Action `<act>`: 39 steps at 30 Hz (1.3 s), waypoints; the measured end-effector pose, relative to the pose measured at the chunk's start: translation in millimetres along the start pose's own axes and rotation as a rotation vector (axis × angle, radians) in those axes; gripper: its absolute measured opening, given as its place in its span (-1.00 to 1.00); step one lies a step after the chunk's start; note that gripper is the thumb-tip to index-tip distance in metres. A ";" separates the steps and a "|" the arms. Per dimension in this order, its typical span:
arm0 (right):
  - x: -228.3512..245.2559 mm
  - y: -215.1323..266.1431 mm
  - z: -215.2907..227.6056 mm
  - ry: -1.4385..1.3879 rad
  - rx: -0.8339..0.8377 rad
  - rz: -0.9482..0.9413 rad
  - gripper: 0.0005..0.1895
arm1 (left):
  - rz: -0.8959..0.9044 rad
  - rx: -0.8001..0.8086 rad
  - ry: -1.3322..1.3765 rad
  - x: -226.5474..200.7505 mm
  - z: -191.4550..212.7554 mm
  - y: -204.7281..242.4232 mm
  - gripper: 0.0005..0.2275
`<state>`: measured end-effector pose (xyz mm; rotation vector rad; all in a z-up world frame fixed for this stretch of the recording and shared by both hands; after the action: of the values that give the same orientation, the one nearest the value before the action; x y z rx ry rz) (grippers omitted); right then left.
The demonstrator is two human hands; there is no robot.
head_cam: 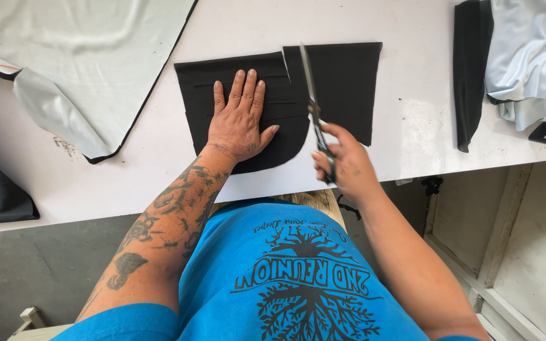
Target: The person cuts a piece of black fabric using shears on a white table. They fold the fabric, trim the edges, and cut out a specific shape, then place the cut pieces aside.
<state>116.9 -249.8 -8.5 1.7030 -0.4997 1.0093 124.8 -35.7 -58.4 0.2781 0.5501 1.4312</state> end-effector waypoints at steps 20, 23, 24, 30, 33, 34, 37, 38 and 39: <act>-243.6 377.8 227.4 -0.458 -1.046 -0.339 -0.49 | -0.922 -0.192 -0.534 -112.1 -0.4 -27.3 -0.09; -208.9 328.7 186.6 -0.243 -0.657 -0.261 -0.30 | -0.909 -0.245 -0.440 -113.1 19.2 4.5 -0.11; -201.5 315.3 175.2 -0.177 -0.546 -0.324 -0.33 | -0.862 -0.298 -0.329 -108.8 26.7 19.7 -0.17; -183.7 217.2 158.2 -0.192 -0.075 -0.221 -0.25 | -0.621 -0.407 -0.146 -60.6 -63.0 100.8 -0.43; -172.4 174.1 167.1 -0.142 0.011 -0.158 -0.28 | -0.468 -0.450 -0.167 -47.1 -90.8 104.6 -0.38; -168.5 162.8 169.4 -0.095 0.036 -0.170 -0.30 | -0.432 -0.496 -0.174 -46.9 -88.7 104.5 -0.34; -137.1 135.7 150.4 0.008 0.070 -0.211 -0.36 | -0.424 -0.458 -0.132 -49.5 -82.6 106.8 -0.37; -132.3 128.0 142.9 0.011 0.074 -0.211 -0.36 | -0.419 -0.459 -0.131 -49.5 -80.7 106.1 -0.37; -127.1 120.3 135.4 0.025 0.085 -0.210 -0.36 | -0.413 -0.439 -0.148 -50.3 -80.7 104.2 -0.38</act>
<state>9.0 -436.7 -57.5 1.7744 -0.2585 0.9091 -8.2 -82.3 -65.2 -0.0790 0.1487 1.0823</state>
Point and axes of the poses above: each hand's wrist, its own y-axis away from the middle knuckle, its own z-axis out of the back of the hand, x = y × z, the point moved 10 cm from there along -y, towards the middle knuckle, and after that the axes turned 3 degrees about -y, right-handed, at the moved point
